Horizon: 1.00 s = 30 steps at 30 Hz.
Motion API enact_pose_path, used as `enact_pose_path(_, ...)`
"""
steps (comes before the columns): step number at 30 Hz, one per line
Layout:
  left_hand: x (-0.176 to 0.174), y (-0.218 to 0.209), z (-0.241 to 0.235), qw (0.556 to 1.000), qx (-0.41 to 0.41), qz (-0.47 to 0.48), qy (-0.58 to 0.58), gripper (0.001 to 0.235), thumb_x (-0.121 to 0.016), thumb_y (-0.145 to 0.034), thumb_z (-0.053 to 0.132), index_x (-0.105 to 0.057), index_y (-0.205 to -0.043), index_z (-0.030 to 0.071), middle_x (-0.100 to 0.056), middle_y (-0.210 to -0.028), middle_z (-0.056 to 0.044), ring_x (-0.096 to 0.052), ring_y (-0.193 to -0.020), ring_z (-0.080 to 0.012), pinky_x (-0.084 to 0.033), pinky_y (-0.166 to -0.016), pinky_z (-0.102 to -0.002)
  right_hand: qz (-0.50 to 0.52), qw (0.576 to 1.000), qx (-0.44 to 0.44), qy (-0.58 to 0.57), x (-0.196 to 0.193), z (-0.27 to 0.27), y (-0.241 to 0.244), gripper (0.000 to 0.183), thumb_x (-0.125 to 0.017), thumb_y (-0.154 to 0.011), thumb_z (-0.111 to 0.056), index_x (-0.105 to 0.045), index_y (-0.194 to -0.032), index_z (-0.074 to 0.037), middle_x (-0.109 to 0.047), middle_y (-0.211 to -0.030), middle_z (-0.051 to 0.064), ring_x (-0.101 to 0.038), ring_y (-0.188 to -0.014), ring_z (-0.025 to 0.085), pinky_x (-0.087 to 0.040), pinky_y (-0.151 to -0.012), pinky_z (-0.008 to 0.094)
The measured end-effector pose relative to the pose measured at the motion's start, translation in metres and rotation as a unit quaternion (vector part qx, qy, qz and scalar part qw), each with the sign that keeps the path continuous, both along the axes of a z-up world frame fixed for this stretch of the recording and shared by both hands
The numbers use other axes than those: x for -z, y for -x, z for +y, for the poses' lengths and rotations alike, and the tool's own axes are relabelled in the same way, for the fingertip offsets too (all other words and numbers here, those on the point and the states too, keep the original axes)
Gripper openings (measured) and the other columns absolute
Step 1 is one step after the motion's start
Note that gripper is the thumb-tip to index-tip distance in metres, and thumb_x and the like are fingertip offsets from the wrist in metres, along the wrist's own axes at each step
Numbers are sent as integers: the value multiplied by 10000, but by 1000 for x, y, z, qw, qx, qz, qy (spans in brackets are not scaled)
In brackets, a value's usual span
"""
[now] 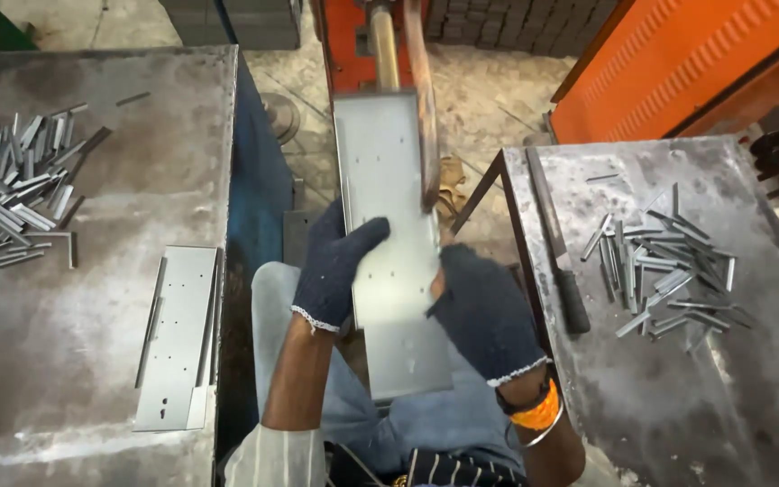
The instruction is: The person sits at a workbench holding a rectangular sheet metal panel and repeatedly picks small metal angle strips from a pile, inserting them one at a time into slots along the panel. Finished panels are set aside on the table as the person continues fitting strips.
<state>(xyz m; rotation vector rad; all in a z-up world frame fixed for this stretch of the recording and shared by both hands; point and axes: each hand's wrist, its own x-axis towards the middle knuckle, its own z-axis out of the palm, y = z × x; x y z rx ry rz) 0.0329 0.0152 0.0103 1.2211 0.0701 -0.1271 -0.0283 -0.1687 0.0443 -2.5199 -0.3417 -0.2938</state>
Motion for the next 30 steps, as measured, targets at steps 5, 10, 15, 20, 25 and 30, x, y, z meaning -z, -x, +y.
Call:
enact_pose_path(5,5,17,4,999,-6,-50,1,403,-709,-862,115,-673,-1220,-65,-761,-1029,-149,-723,-832,-183,-595,-723,-325,-3,999,28,19,-15,5,8,188,-648,-884,-171,-673,-997,-23,-685,-774,190,-686,-750,386,-521,-683,498)
enact_pose_path(10,20,38,25,995,-60,-81,-29,391,-740,-851,113,-704,-1195,-68,-759,-1027,-133,-702,-851,-158,-584,-737,-313,13,996,63,55,-6,32,-6,329,-691,-921,-387,-677,-865,-63,-678,-685,173,-694,-665,377,-530,-623,495)
enact_pose_path(15,28,86,64,972,-174,-11,-160,373,-733,-846,130,-725,-1175,-46,-772,-968,-126,-695,-805,-165,-571,-708,-323,-56,991,-88,85,50,68,-14,300,-595,-1002,-358,-679,-814,-140,-680,-711,132,-685,-700,361,-517,-648,513)
enact_pose_path(20,107,155,141,924,-340,106,-140,421,-751,-835,155,-698,-1201,-48,-765,-995,-125,-704,-804,-190,-568,-712,-333,29,966,-257,17,54,120,3,258,-682,-891,-334,-678,-810,-89,-696,-720,147,-687,-688,367,-508,-599,509)
enact_pose_path(25,176,277,240,826,-500,227,-129,448,-798,-822,168,-724,-1210,-43,-749,-992,-125,-687,-777,-216,-557,-709,-340,429,803,-320,-263,77,169,13,198,-675,-920,-164,-643,-1042,-12,-692,-750,93,-728,-658,195,-577,-497,353)
enact_pose_path(30,182,385,305,781,-572,224,-115,455,-789,-914,289,-702,-1229,-28,-721,-1044,-102,-673,-833,-209,-531,-731,-348,455,736,-372,-336,105,186,18,242,-639,-989,-136,-661,-1077,88,-693,-873,88,-723,-727,136,-624,-550,297)
